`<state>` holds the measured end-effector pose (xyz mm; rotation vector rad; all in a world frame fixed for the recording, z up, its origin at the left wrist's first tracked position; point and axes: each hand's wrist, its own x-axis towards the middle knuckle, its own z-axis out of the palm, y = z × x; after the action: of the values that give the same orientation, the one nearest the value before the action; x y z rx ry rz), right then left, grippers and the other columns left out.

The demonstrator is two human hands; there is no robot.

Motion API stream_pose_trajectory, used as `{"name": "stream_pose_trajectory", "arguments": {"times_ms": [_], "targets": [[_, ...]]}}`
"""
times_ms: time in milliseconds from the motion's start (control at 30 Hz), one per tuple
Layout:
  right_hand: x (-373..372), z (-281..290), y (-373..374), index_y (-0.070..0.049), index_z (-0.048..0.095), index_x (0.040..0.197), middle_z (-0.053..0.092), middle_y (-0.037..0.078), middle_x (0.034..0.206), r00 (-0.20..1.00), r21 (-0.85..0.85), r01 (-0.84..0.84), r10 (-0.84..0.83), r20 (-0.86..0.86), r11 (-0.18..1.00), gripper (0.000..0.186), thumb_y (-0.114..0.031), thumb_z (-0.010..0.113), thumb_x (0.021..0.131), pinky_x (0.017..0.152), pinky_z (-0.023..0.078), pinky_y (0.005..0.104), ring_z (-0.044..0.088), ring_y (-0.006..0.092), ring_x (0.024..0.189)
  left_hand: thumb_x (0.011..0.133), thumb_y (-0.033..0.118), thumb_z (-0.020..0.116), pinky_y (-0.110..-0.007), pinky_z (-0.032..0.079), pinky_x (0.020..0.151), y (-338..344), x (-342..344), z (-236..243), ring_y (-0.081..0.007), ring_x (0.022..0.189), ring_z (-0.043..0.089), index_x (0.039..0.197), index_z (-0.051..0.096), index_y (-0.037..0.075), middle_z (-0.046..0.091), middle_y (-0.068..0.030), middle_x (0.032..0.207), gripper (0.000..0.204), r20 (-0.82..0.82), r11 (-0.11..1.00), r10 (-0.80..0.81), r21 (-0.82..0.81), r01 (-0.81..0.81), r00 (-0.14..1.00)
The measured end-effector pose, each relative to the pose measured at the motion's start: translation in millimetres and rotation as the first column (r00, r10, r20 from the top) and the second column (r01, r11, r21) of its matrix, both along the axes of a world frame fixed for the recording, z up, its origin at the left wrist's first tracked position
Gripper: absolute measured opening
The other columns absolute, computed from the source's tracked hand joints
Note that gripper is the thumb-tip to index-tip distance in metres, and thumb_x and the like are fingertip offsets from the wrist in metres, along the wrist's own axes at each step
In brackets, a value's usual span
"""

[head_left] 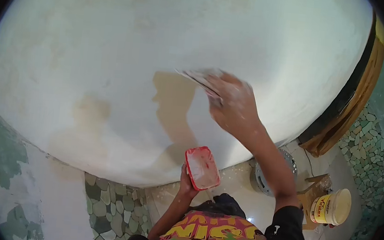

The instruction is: Applying white putty to a wall using a plastic spreader.

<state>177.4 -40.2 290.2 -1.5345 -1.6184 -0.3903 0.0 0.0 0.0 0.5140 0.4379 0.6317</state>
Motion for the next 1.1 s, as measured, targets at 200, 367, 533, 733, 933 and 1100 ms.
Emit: {"name": "stream_pose_trajectory", "arguments": {"times_ms": [200,367,533,733,933,1100], "targets": [[-3.4,-87.9,-77.6,0.001,0.063,0.117,0.069,0.008,0.107,0.405,-0.022,-0.313,0.112,-0.907,0.95,0.03,-0.013,0.07,0.092,0.082,0.057,0.0333,0.066,0.0164,0.102,0.101,0.057,0.037,-0.048,0.042,0.11,-33.3,13.9,14.1,-0.0272,0.129,0.053,0.146,0.044,0.011,0.054,-0.0104,0.142,0.064,0.244,0.999,0.047,0.011,-0.051,0.969],[-4.3,-192.2,-127.8,0.004,0.059,0.123,0.069,0.008,0.105,0.446,-0.022,-0.105,0.027,-0.895,0.994,0.037,-0.011,0.072,0.092,0.08,0.056,0.029,0.067,0.014,0.091,0.103,0.055,0.037,-0.044,0.041,0.111,-33.7,14.9,18.1,-0.0264,0.129,0.053,0.144,0.046,0.01,0.055,-0.0104,0.14,0.061,0.093,0.972,0.227,-0.086,-0.219,0.969],[-33.9,-157.8,-124.8,0.006,0.068,0.107,0.074,0.009,0.092,0.39,-0.392,-0.261,-0.275,-0.879,0.882,0.026,-0.014,0.071,0.091,0.077,0.054,0.0285,0.068,0.0139,0.084,0.102,0.056,0.04,-0.041,0.041,0.111,-33.9,14.9,19.0,-0.0247,0.129,0.052,0.142,0.046,0.01,0.053,-0.0091,0.141,0.061,0.088,0.959,0.284,-0.024,-0.283,0.955],[-57.2,-160.7,-116.4,0.003,0.065,0.118,0.07,0.024,0.102,0.731,-0.539,-0.204,-0.24,-0.639,0.817,0.035,-0.009,0.066,0.085,0.083,0.054,0.04,0.068,0.041,0.092,0.102,0.057,0.039,-0.042,0.038,0.112,-44.9,7.0,-6.1,-0.0258,0.13,0.05,0.144,0.044,0.01,0.051,-0.0102,0.141,0.063,0.043,0.95,0.311,0.015,-0.312,0.95],[-72.7,-177.4,-106.7,0.001,0.062,0.124,0.069,0.024,0.109,0.826,-0.452,-0.202,-0.097,-0.555,0.869,0.039,-0.004,0.063,0.085,0.082,0.054,0.042,0.066,0.0414,0.096,0.101,0.063,0.038,-0.043,0.034,0.115,-52.3,0.3,-32.7,-0.0266,0.133,0.046,0.148,0.038,0.008,0.047,-0.0102,0.145,0.072,0.147,0.974,0.213,0.042,-0.221,0.966],[-78.2,-192.0,-107.5,0.008,0.064,0.117,0.073,0.015,0.096,0.345,-0.175,-0.399,-0.029,-0.938,0.9,0.031,-0.007,0.068,0.09,0.077,0.055,0.0289,0.07,0.0183,0.086,0.099,0.066,0.036,-0.044,0.032,0.117,-55.4,-1.3,-8.3,-0.027,0.137,0.042,0.15,0.035,0.007,0.042,-0.0112,0.149,0.078,0.096,0.964,0.209,0.146,-0.222,0.973]]}}
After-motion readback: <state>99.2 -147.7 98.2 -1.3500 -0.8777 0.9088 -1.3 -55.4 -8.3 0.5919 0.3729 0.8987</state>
